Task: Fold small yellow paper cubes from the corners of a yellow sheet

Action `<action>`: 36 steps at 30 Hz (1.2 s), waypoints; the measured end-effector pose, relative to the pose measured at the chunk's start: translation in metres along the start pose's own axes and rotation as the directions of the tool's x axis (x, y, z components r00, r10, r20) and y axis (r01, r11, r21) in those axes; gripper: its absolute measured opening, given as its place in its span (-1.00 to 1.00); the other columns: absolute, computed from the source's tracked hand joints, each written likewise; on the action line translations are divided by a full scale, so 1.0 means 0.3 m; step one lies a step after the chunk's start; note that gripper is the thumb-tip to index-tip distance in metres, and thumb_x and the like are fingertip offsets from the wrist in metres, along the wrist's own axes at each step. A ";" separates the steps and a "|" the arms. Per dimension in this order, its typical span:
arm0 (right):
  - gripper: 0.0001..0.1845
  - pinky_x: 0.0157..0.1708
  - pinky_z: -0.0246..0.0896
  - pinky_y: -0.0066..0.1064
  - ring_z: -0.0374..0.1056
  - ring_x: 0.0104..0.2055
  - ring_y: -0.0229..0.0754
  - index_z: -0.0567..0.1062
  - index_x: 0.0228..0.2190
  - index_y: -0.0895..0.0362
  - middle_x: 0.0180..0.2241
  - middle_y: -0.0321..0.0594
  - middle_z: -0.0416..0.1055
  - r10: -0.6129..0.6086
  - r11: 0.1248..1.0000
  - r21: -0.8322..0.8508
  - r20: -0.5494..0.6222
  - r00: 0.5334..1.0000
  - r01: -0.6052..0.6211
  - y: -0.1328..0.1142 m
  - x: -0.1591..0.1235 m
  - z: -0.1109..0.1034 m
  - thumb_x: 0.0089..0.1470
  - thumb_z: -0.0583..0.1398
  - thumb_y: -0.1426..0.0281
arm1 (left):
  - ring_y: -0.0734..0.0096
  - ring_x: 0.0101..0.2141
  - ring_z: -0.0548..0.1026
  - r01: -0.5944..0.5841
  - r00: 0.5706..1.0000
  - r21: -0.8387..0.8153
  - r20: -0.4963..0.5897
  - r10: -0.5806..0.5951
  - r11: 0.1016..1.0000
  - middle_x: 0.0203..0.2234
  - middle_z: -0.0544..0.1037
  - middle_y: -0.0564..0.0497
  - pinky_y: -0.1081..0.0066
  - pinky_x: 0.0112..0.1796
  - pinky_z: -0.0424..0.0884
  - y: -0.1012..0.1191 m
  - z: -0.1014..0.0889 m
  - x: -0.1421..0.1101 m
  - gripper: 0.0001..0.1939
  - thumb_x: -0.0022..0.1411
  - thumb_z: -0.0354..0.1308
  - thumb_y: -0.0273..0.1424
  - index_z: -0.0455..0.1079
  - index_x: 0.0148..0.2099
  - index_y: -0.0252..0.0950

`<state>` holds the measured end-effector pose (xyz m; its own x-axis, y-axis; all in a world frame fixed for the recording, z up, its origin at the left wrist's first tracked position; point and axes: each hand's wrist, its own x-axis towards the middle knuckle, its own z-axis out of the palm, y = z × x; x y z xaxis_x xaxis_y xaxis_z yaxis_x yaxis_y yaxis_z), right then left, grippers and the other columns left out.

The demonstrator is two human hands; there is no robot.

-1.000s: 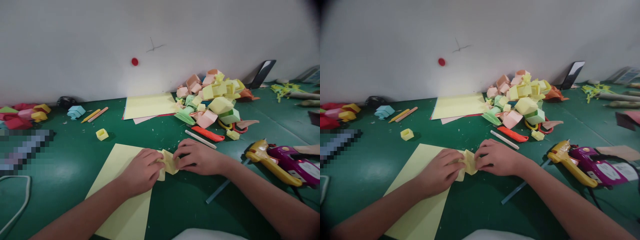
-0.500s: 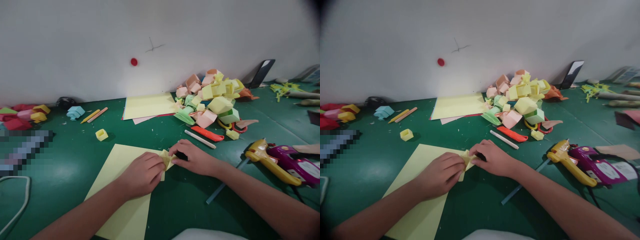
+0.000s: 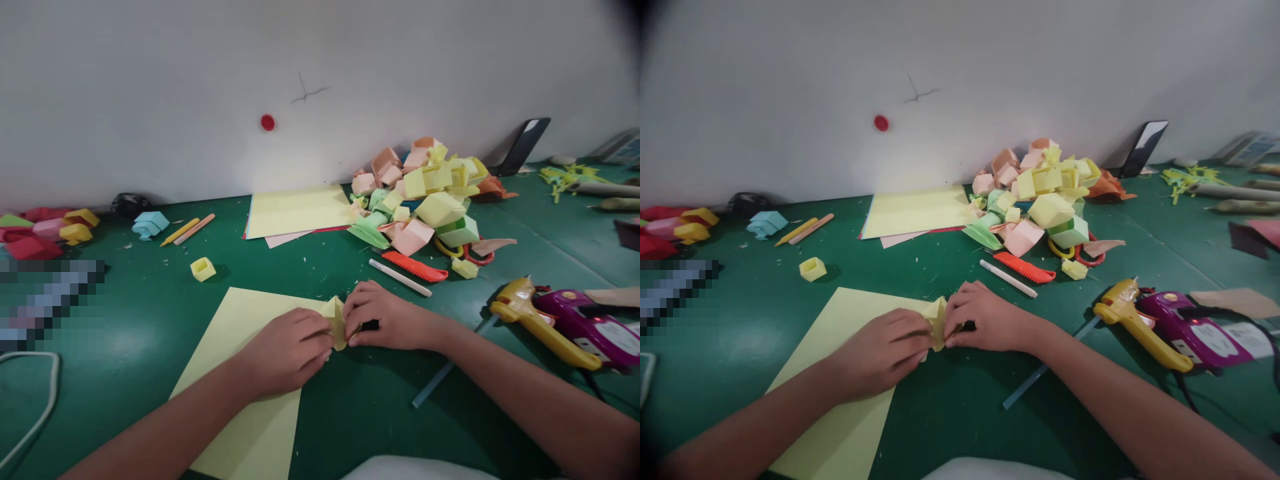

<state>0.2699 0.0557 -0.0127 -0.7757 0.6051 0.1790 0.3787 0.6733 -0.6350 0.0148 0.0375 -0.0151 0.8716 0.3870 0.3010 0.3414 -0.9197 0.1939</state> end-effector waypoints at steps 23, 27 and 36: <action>-0.85 -0.28 0.19 -0.40 0.31 -0.28 -0.21 0.37 -0.28 0.07 -0.31 -0.29 0.41 0.209 0.977 0.079 -0.149 0.967 -0.199 -0.035 -0.011 0.068 0.12 0.20 0.53 | 0.28 -0.14 0.45 0.026 0.999 -0.077 -0.026 -0.028 0.997 -0.14 0.53 -0.07 0.30 -0.12 0.38 -0.013 -0.002 -0.003 -0.89 0.41 0.06 -0.44 0.39 -0.07 -0.27; -0.80 -0.34 0.15 -0.42 0.27 -0.31 -0.22 0.32 -0.32 0.07 -0.36 -0.31 0.36 0.226 0.974 0.077 -0.198 0.954 -0.215 -0.030 -0.006 0.075 0.07 0.18 0.59 | 0.27 -0.13 0.45 0.007 0.999 -0.025 -0.034 -0.008 1.000 -0.11 0.54 -0.08 0.28 -0.13 0.38 -0.018 0.004 -0.009 -0.82 0.42 0.04 -0.42 0.40 0.01 -0.27; -0.79 -0.28 0.17 -0.41 0.26 -0.26 -0.20 0.38 -0.36 0.10 -0.35 -0.28 0.35 0.149 0.988 0.058 -0.204 0.968 -0.140 -0.031 0.012 0.068 0.07 0.17 0.66 | 0.26 -0.14 0.46 0.022 1.000 -0.026 -0.008 -0.022 0.999 -0.13 0.55 -0.07 0.24 -0.10 0.40 -0.017 0.007 -0.007 -0.81 0.39 0.06 -0.45 0.46 -0.02 -0.27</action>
<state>0.2533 0.0430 -0.0216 -0.5913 0.7725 0.2316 0.4536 0.5560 -0.6965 0.0119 0.0412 -0.0187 0.8611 0.4075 0.3039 0.3510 -0.9091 0.2245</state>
